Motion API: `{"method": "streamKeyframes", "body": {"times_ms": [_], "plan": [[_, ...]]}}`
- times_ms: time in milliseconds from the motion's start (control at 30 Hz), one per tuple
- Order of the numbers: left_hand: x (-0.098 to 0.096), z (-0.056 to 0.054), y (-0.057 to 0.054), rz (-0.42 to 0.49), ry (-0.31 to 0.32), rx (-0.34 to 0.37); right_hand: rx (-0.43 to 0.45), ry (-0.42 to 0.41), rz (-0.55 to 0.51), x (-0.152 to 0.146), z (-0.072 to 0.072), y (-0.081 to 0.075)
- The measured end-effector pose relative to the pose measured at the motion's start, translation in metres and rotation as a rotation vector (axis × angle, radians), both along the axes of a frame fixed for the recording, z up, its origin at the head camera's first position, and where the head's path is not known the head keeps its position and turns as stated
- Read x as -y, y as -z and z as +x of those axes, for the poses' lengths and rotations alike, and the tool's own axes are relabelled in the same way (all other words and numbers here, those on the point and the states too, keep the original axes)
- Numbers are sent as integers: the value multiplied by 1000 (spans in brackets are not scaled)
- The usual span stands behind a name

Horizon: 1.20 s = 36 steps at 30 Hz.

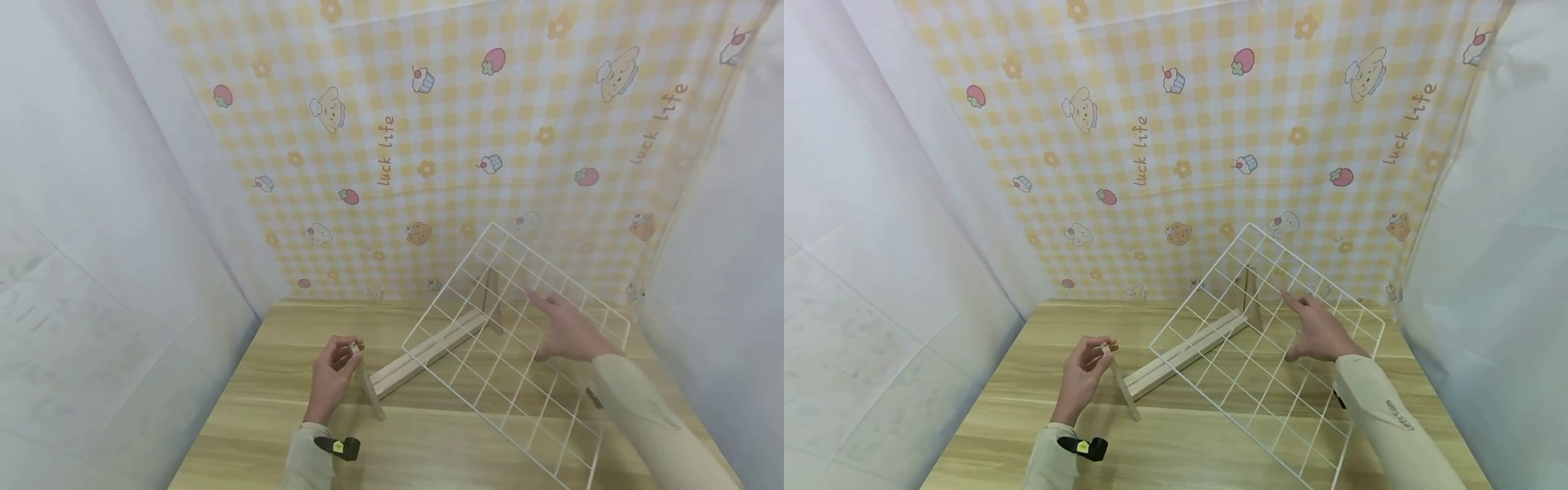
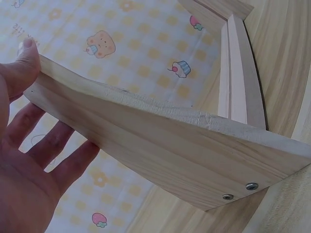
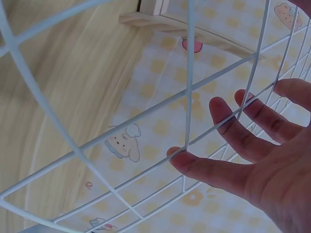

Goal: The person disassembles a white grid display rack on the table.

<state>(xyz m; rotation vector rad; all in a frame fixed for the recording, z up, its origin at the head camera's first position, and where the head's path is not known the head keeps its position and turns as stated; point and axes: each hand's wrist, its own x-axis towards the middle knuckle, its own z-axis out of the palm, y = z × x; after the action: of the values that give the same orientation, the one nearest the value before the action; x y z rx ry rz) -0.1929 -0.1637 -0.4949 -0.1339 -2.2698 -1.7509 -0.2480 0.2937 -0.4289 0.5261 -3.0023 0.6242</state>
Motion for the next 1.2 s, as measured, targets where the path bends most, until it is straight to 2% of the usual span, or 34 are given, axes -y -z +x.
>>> {"method": "streamKeyframes", "body": {"times_ms": [100, 300, 533, 967, 1200], "plan": [[1, 1, 0, -2, 14, 2, 18, -8, -2, -2, 3, 1], [5, 2, 2, -7, 40, 7, -7, -41, 7, -5, 4, 7], [6, 6, -1, -13, 50, -20, 10, -52, 26, -9, 3, 14], [4, 14, 2, 6, 28, 3, 36, -96, 42, -23, 3, 21], [4, 18, 0, -7, 15, 7, 97, -103, 20, -25, 6, 19]]}}
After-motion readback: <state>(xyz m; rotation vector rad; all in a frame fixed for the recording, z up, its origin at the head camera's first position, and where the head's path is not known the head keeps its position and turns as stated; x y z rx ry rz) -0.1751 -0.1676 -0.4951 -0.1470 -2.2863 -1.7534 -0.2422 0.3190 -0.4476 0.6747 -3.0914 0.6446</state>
